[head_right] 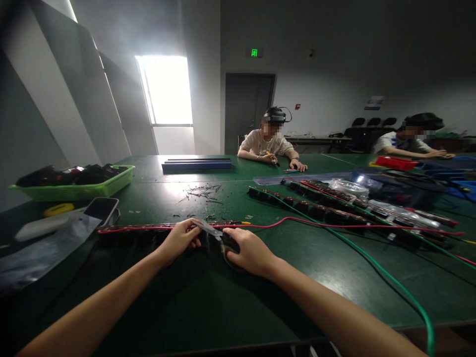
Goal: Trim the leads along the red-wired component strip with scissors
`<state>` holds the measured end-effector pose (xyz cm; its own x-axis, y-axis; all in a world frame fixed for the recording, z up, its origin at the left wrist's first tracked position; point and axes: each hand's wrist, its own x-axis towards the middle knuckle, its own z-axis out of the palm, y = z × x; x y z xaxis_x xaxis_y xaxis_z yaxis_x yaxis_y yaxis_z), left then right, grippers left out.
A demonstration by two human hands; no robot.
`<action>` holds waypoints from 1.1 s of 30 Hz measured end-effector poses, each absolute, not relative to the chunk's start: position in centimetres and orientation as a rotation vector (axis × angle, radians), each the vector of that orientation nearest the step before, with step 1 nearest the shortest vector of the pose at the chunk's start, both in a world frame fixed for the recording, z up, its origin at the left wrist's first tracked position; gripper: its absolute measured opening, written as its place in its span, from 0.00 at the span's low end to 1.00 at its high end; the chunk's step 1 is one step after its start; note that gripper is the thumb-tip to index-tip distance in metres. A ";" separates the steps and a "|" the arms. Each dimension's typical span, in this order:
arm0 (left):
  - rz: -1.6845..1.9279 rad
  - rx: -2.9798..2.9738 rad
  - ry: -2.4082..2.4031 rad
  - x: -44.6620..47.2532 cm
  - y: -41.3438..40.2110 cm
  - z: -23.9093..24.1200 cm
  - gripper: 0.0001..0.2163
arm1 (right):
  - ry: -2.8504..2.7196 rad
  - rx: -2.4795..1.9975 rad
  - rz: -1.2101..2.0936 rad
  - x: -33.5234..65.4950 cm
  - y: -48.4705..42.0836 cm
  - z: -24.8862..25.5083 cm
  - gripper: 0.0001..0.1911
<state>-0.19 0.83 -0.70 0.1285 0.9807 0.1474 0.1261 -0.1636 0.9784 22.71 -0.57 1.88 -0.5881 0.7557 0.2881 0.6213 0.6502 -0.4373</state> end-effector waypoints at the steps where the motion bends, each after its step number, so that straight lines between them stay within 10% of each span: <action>1: 1.163 1.485 1.140 -0.2 0.9 -0.7 0.09 | -2.418 -1.075 0.401 22.7 -0.5 1.9 0.28; 33: 1.133 1.529 1.143 -0.4 0.9 -0.8 0.10 | -2.423 -1.056 0.379 22.8 -0.4 1.6 0.28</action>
<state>-0.38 0.88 -0.81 0.1563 0.9756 0.1540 0.1624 -0.1792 0.9703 22.77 -0.37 1.57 -0.5951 0.7432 0.3059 0.6144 0.6660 -0.4230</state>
